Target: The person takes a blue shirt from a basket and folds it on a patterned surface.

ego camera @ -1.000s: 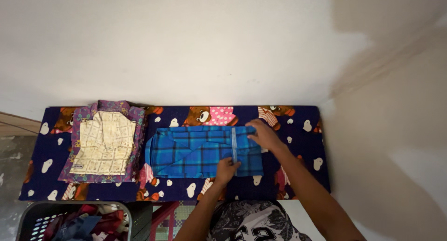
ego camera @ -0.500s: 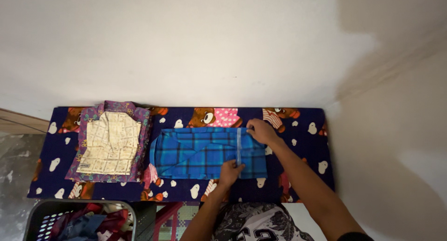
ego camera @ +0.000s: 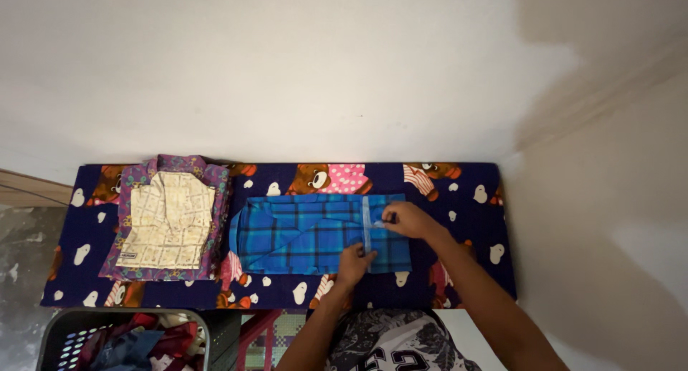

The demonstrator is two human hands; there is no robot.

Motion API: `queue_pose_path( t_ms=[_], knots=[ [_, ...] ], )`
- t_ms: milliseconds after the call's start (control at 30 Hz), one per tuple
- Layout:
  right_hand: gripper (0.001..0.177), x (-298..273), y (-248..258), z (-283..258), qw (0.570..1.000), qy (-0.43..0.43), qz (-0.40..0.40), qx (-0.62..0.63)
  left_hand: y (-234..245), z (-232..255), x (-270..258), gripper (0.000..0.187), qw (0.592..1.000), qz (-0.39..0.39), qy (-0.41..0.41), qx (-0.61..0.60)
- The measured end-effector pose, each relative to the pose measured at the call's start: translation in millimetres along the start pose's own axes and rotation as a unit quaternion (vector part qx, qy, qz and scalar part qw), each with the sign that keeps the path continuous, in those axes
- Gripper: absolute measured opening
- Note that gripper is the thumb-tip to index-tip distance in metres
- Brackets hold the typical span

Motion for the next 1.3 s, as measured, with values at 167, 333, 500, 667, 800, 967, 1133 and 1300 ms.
queue_pose_path(
  t_ms=[167,333,500,667,800,967,1133,1300],
  knots=[
    [0.016,-2.5,-10.5,28.4,0.998,-0.064,-0.004,-0.002,21.6,93.1,-37.8,0.064,0.953,0.155,-0.205,0.158],
    [0.015,0.2,-10.8,37.6,0.998,-0.057,0.006,-0.007,14.7,120.0,-31.9,0.047,0.906,0.180,-0.256,0.286],
    [0.017,0.0,-12.5,43.4,0.998,-0.058,0.008,0.008,6.5,108.3,-21.4,0.020,0.904,0.165,-0.281,0.277],
    [0.020,0.4,-19.0,61.4,0.976,-0.193,-0.082,0.064,-7.6,116.1,-32.3,0.012,0.937,0.063,-0.327,0.106],
    [0.017,1.8,-17.5,56.1,0.972,-0.191,-0.116,0.074,-10.8,116.6,-40.5,0.013,0.958,0.031,-0.282,0.047],
    [0.014,11.9,-9.9,43.8,0.994,-0.070,-0.076,0.047,-15.2,112.5,-38.2,0.008,0.973,0.024,-0.229,0.034],
    [0.021,2.9,-22.5,58.8,0.991,-0.091,-0.099,0.011,-11.8,125.5,-44.6,0.009,0.957,0.021,-0.289,0.031],
    [0.029,-1.7,-28.7,63.5,0.983,-0.131,-0.113,-0.067,-15.6,106.4,-29.4,0.011,0.972,0.021,-0.229,0.055]
  ],
)
Point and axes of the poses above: each hand's wrist, its own x-axis towards the middle knuckle, its own y-axis out of the back of the hand, z = x × y, the point moved 10 cm from there along x, towards the middle knuckle, and after that the axes turned 12 degrees about z, right-handed, at the moved point
